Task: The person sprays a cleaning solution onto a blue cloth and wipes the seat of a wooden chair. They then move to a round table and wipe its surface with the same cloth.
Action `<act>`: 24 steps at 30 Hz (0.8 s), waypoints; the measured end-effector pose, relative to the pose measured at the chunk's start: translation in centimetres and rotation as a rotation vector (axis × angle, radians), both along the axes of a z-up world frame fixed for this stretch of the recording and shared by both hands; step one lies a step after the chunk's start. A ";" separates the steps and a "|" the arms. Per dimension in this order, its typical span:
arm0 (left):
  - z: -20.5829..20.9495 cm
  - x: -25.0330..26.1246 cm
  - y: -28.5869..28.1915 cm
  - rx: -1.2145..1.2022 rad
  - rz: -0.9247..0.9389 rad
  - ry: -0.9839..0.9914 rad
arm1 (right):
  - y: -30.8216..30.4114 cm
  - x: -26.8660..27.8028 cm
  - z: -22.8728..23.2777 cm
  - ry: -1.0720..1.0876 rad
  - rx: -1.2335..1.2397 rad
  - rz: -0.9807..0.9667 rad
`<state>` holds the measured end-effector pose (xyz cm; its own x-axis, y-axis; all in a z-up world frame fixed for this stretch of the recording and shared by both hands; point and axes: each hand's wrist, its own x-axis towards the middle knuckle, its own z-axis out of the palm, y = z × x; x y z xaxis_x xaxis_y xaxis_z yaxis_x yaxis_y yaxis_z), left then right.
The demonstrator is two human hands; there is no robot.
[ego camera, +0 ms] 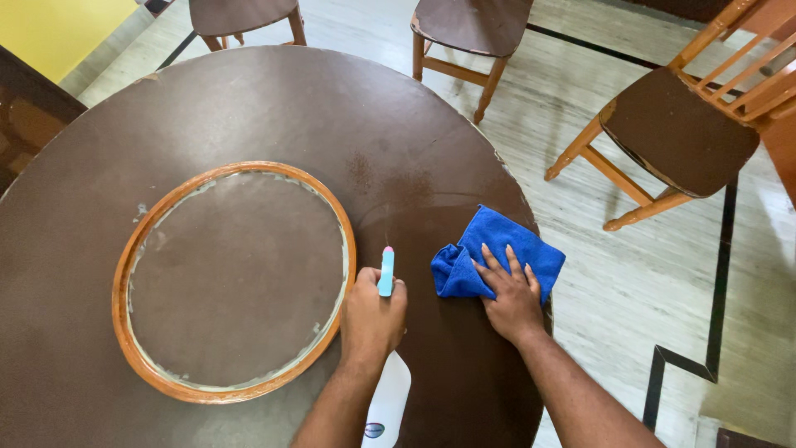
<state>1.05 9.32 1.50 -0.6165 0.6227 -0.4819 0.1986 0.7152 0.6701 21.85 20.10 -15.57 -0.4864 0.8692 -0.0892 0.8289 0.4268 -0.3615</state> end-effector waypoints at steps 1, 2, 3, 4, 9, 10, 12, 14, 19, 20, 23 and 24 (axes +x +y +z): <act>0.1 -0.3 -0.3 0.011 0.038 -0.017 | 0.0 0.0 0.0 -0.001 0.002 0.001; 0.1 -0.5 -0.5 0.023 0.076 -0.035 | 0.0 0.0 0.0 0.000 0.005 0.000; 0.1 -0.8 -0.7 0.034 0.113 -0.054 | 0.0 0.0 -0.1 0.001 0.007 -0.001; 0.0 -0.9 -1.0 0.045 0.123 -0.063 | -0.1 0.1 -0.1 -0.001 0.008 -0.002; -0.8 -0.6 -1.1 0.092 0.116 -0.113 | -0.1 0.1 0.0 -0.003 -0.001 -0.004; -0.9 -0.3 -0.9 0.152 0.033 -0.024 | -0.1 0.0 0.1 -0.004 -0.005 -0.005; -0.9 0.6 -0.5 0.271 -0.135 0.155 | -0.1 -0.1 0.2 -0.010 -0.012 -0.007; -0.5 1.1 -0.2 0.156 -0.168 0.083 | -0.1 0.0 0.3 -0.009 -0.013 -0.008; 1.6 1.1 0.4 0.078 -0.104 -0.052 | -0.3 -0.2 0.9 -0.004 -0.014 -0.003; 2.0 0.9 0.4 0.116 -0.059 -0.080 | -0.3 -0.2 1.0 -0.010 -0.007 0.005; 2.6 0.2 0.4 0.283 0.057 -0.053 | -0.4 0.0 1.6 -0.033 0.003 0.024; 2.7 -0.1 0.3 0.346 0.095 -0.024 | -0.4 0.0 1.8 -0.043 -0.004 0.029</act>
<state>0.99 9.63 4.16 -0.6706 0.6921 -0.2670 0.1238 0.4593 0.8796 21.81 19.73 -13.77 -0.5068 0.8545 -0.1143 0.8313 0.4492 -0.3275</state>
